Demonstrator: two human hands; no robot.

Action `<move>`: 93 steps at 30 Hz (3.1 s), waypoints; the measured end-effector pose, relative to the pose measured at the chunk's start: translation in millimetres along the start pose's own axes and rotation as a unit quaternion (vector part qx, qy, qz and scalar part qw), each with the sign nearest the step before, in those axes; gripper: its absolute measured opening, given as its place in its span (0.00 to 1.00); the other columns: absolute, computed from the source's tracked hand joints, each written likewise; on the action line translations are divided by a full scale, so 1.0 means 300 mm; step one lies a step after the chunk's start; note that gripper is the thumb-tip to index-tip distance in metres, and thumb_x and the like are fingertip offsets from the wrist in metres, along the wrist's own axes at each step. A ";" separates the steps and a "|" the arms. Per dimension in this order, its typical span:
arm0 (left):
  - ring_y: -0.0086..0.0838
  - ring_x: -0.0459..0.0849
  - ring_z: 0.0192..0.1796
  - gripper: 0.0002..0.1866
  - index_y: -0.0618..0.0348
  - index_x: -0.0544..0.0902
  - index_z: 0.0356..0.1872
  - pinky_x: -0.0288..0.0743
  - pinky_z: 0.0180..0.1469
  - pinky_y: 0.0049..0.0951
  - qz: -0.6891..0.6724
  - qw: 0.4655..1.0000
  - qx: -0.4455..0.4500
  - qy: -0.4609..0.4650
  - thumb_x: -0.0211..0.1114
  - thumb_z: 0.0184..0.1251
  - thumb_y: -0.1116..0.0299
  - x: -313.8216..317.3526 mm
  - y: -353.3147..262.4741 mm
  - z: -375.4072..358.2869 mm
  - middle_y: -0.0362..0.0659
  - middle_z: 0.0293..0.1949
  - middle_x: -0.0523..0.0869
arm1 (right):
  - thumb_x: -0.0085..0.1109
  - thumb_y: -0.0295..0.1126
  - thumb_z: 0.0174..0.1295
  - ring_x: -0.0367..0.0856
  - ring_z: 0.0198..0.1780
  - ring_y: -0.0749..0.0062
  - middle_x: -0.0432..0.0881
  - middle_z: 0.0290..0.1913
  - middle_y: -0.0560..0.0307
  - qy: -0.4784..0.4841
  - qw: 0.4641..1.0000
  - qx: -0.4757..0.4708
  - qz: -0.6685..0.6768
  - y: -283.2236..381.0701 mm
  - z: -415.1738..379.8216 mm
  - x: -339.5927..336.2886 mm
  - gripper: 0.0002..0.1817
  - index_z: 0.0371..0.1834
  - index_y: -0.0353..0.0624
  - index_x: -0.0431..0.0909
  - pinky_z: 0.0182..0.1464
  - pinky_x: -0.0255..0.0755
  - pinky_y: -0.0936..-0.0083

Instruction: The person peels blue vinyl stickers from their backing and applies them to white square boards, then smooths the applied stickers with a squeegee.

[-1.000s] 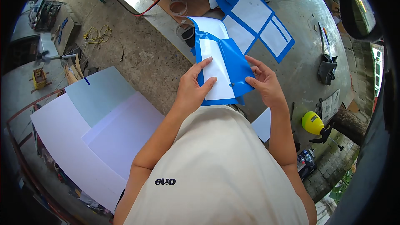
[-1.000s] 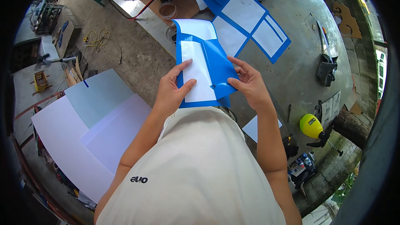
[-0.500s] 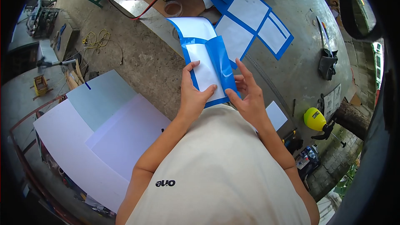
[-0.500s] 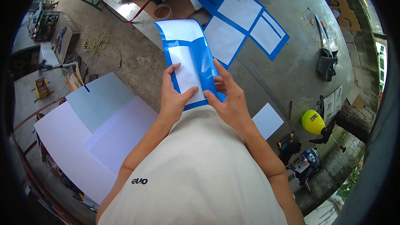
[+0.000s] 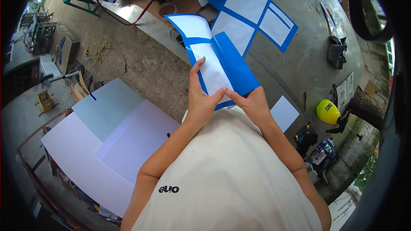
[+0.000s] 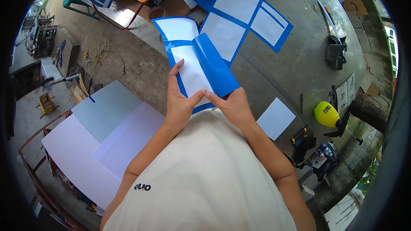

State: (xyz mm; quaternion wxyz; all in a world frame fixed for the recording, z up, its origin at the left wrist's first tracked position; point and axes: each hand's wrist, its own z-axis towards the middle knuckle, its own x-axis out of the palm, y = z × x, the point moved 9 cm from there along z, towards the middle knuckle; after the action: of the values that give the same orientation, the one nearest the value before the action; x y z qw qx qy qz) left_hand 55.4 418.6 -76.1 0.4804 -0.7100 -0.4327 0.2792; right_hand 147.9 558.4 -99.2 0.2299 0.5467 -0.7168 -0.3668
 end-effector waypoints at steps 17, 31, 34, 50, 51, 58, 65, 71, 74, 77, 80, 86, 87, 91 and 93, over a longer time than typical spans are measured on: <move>0.42 0.74 0.71 0.47 0.52 0.55 0.78 0.77 0.70 0.41 -0.016 0.998 -0.064 0.000 0.72 0.59 0.80 -0.002 0.006 -0.049 0.55 0.71 0.64 | 0.73 0.32 0.62 0.82 0.32 0.78 0.87 0.33 0.55 -0.044 0.997 0.021 0.055 -0.024 -0.024 -0.004 0.14 0.40 0.29 0.85 0.37 0.76 0.77; 0.41 0.75 0.70 0.46 0.53 0.56 0.78 0.78 0.69 0.40 -0.020 0.998 -0.056 -0.009 0.73 0.60 0.79 0.024 0.001 -0.052 0.55 0.70 0.66 | 0.70 0.31 0.61 0.71 0.24 0.82 0.78 0.21 0.64 -0.091 0.995 0.018 0.032 -0.026 -0.029 -0.052 0.14 0.22 0.36 0.80 0.29 0.67 0.77; 0.41 0.75 0.70 0.46 0.53 0.56 0.78 0.79 0.69 0.40 -0.026 0.997 -0.067 -0.010 0.73 0.60 0.79 0.026 0.000 -0.051 0.55 0.70 0.65 | 0.71 0.32 0.61 0.76 0.26 0.80 0.82 0.24 0.61 -0.090 0.995 0.028 0.025 -0.037 -0.022 -0.063 0.13 0.25 0.34 0.82 0.31 0.71 0.76; 0.39 0.76 0.68 0.43 0.54 0.61 0.76 0.79 0.68 0.37 -0.028 0.996 -0.084 -0.015 0.71 0.60 0.81 -0.001 -0.018 -0.044 0.53 0.68 0.69 | 0.74 0.35 0.64 0.86 0.41 0.73 0.88 0.46 0.52 0.010 0.990 0.025 0.141 0.022 -0.008 -0.034 0.22 0.53 0.30 0.82 0.46 0.80 0.74; 0.39 0.76 0.68 0.43 0.55 0.61 0.76 0.79 0.68 0.37 -0.029 0.996 -0.080 -0.015 0.71 0.59 0.81 -0.002 -0.016 -0.045 0.53 0.68 0.69 | 0.75 0.34 0.63 0.86 0.40 0.74 0.88 0.44 0.52 0.004 0.995 0.016 0.098 0.068 -0.018 -0.028 0.21 0.52 0.30 0.82 0.45 0.80 0.75; 0.39 0.77 0.68 0.43 0.57 0.61 0.76 0.79 0.68 0.38 0.010 0.998 -0.062 -0.013 0.72 0.60 0.81 0.006 -0.036 -0.049 0.54 0.69 0.69 | 0.77 0.31 0.61 0.85 0.38 0.75 0.89 0.39 0.51 -0.036 0.989 0.045 0.134 0.015 -0.007 -0.028 0.18 0.47 0.28 0.84 0.43 0.80 0.77; 0.34 0.75 0.68 0.41 0.55 0.66 0.76 0.70 0.72 0.33 0.036 0.999 -0.005 -0.015 0.73 0.60 0.79 -0.015 0.008 -0.049 0.50 0.69 0.72 | 0.74 0.24 0.60 0.87 0.45 0.69 0.89 0.47 0.48 -0.051 0.981 0.019 0.184 -0.001 0.008 -0.048 0.20 0.53 0.25 0.83 0.51 0.81 0.73; 0.33 0.75 0.69 0.41 0.58 0.65 0.76 0.71 0.71 0.33 0.015 1.000 -0.014 0.003 0.73 0.62 0.78 -0.021 -0.056 -0.053 0.50 0.69 0.74 | 0.75 0.19 0.56 0.89 0.44 0.64 0.88 0.48 0.46 -0.071 0.970 0.014 0.234 0.002 0.020 -0.062 0.22 0.54 0.25 0.81 0.52 0.83 0.70; 0.33 0.75 0.68 0.40 0.60 0.65 0.77 0.71 0.71 0.32 0.016 1.000 -0.006 0.013 0.72 0.62 0.77 -0.019 -0.047 -0.056 0.51 0.69 0.74 | 0.74 0.17 0.55 0.88 0.47 0.63 0.88 0.51 0.46 -0.062 0.964 0.006 0.257 -0.008 0.027 -0.065 0.25 0.57 0.26 0.80 0.54 0.83 0.69; 0.33 0.76 0.67 0.40 0.61 0.65 0.77 0.71 0.71 0.32 0.029 0.999 0.020 0.014 0.72 0.63 0.77 -0.020 -0.046 -0.057 0.52 0.70 0.74 | 0.75 0.16 0.54 0.87 0.50 0.65 0.87 0.53 0.48 -0.054 0.960 -0.007 0.273 -0.013 0.030 -0.065 0.28 0.60 0.28 0.78 0.57 0.81 0.68; 0.34 0.78 0.66 0.40 0.59 0.65 0.77 0.73 0.69 0.33 0.034 0.999 -0.005 0.015 0.71 0.63 0.77 -0.015 -0.046 -0.052 0.52 0.71 0.73 | 0.76 0.16 0.51 0.84 0.53 0.66 0.85 0.54 0.51 -0.082 0.959 -0.045 0.268 -0.033 0.043 -0.089 0.33 0.63 0.33 0.74 0.60 0.78 0.67; 0.37 0.79 0.66 0.40 0.57 0.65 0.77 0.76 0.67 0.35 0.014 1.000 0.005 0.024 0.72 0.64 0.75 -0.012 -0.095 -0.050 0.53 0.71 0.73 | 0.76 0.16 0.51 0.84 0.53 0.65 0.82 0.56 0.48 -0.093 0.958 -0.113 0.248 0.077 0.046 -0.121 0.38 0.67 0.37 0.69 0.54 0.82 0.69; 0.37 0.79 0.65 0.40 0.57 0.65 0.78 0.77 0.67 0.35 0.013 1.000 -0.008 0.024 0.73 0.64 0.74 -0.013 -0.096 -0.051 0.53 0.70 0.73 | 0.76 0.18 0.52 0.85 0.52 0.64 0.81 0.57 0.46 -0.087 0.960 -0.117 0.240 0.092 0.049 -0.123 0.40 0.70 0.38 0.68 0.49 0.84 0.71; 0.40 0.80 0.65 0.41 0.54 0.65 0.78 0.78 0.67 0.37 -0.010 1.000 0.008 0.024 0.73 0.65 0.74 -0.013 -0.100 -0.045 0.54 0.71 0.72 | 0.76 0.19 0.52 0.85 0.50 0.67 0.80 0.57 0.44 -0.088 0.957 -0.150 0.230 0.143 0.067 -0.143 0.45 0.75 0.40 0.63 0.44 0.84 0.74; 0.41 0.79 0.65 0.41 0.53 0.65 0.78 0.79 0.67 0.39 -0.022 0.999 -0.002 0.032 0.74 0.66 0.73 -0.012 -0.124 -0.051 0.54 0.71 0.71 | 0.73 0.18 0.53 0.87 0.48 0.64 0.82 0.53 0.42 -0.097 0.959 -0.167 0.206 0.191 0.049 -0.157 0.53 0.82 0.45 0.54 0.47 0.86 0.69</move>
State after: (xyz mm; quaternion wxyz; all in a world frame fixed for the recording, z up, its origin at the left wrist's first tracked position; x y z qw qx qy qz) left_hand 53.4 414.9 -35.9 0.4982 -0.7099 -0.4335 0.2448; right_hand 115.7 614.9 -60.5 0.3182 0.3023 -0.7612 -0.4774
